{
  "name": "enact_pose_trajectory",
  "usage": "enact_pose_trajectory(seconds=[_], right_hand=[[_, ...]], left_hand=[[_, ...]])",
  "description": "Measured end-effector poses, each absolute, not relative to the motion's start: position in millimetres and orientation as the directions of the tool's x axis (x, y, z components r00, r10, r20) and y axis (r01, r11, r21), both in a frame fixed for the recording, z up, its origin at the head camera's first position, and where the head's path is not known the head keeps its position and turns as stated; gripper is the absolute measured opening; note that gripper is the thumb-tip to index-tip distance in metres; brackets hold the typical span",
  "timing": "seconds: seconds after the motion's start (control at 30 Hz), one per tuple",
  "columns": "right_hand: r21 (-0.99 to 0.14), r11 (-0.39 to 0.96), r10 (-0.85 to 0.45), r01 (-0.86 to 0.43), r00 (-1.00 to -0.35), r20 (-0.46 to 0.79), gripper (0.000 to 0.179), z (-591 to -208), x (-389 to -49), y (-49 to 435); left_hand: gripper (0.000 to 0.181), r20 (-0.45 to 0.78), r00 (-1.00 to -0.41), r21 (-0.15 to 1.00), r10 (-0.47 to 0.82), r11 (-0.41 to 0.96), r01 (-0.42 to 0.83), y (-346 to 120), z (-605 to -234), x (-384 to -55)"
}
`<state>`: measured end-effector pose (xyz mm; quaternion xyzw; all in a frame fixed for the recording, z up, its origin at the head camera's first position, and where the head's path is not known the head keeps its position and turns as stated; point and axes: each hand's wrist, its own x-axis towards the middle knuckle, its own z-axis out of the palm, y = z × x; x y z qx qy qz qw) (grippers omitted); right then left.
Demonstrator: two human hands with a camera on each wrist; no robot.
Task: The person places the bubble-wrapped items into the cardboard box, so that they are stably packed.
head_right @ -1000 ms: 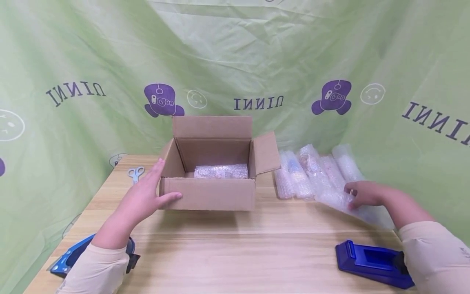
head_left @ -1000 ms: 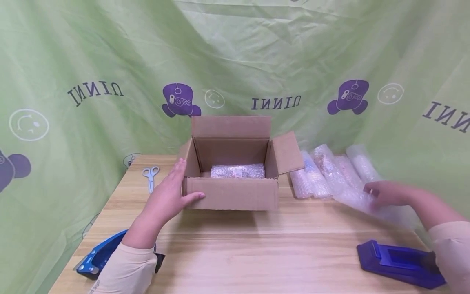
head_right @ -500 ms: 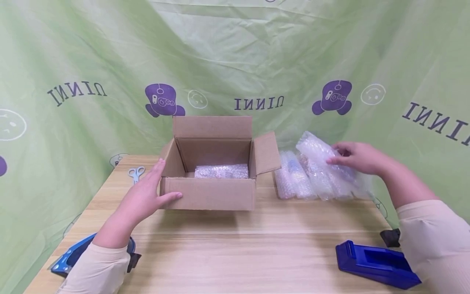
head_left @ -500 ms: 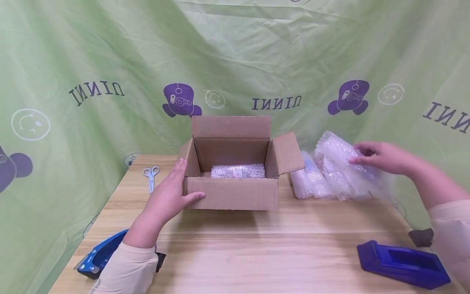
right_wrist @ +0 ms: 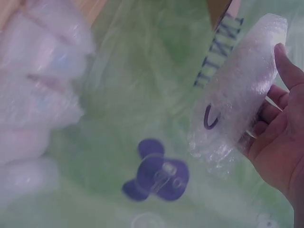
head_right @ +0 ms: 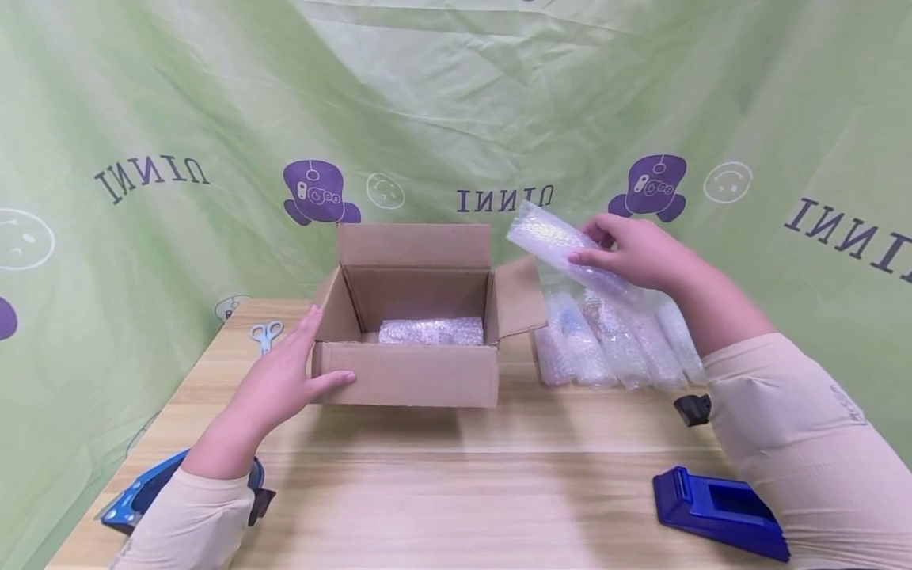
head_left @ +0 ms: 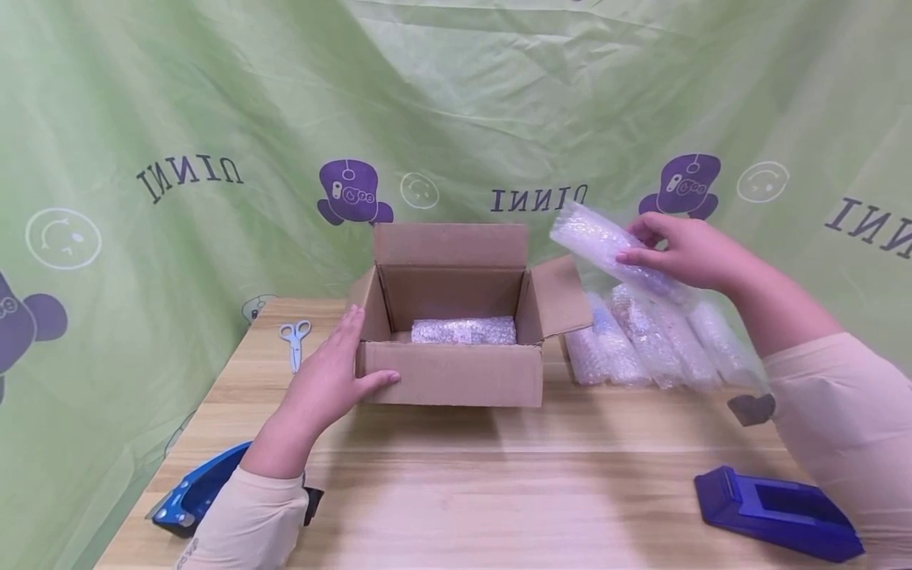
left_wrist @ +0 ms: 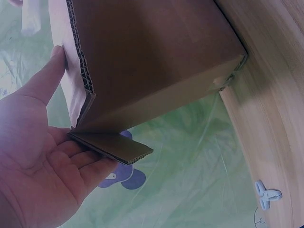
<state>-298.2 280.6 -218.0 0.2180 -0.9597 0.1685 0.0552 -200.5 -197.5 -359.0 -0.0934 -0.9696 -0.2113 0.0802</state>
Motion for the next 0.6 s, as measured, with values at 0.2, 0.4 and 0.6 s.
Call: enact_pose_trajectory(seconds=[0.2, 0.4, 0.6], right_hand=[[-0.286, 0.817, -0.457, -0.500, -0.865, 0.205, 0.049, -209, -305, 242], [-0.271, 0.786, -0.510, -0.556, -0.831, 0.223, 0.048, -208, -314, 204], [-0.269, 0.745, -0.567, -0.611, -0.792, 0.226, 0.049, -210, -319, 163]], left_hand=[[0.114, 0.202, -0.968, 0.390, 0.147, 0.895, 0.217, -198, -359, -201], [0.114, 0.199, -0.968, 0.391, 0.150, 0.894, 0.219, -197, -358, -201], [0.115, 0.195, -0.970, 0.393, 0.146, 0.894, 0.214, -196, -358, -201]])
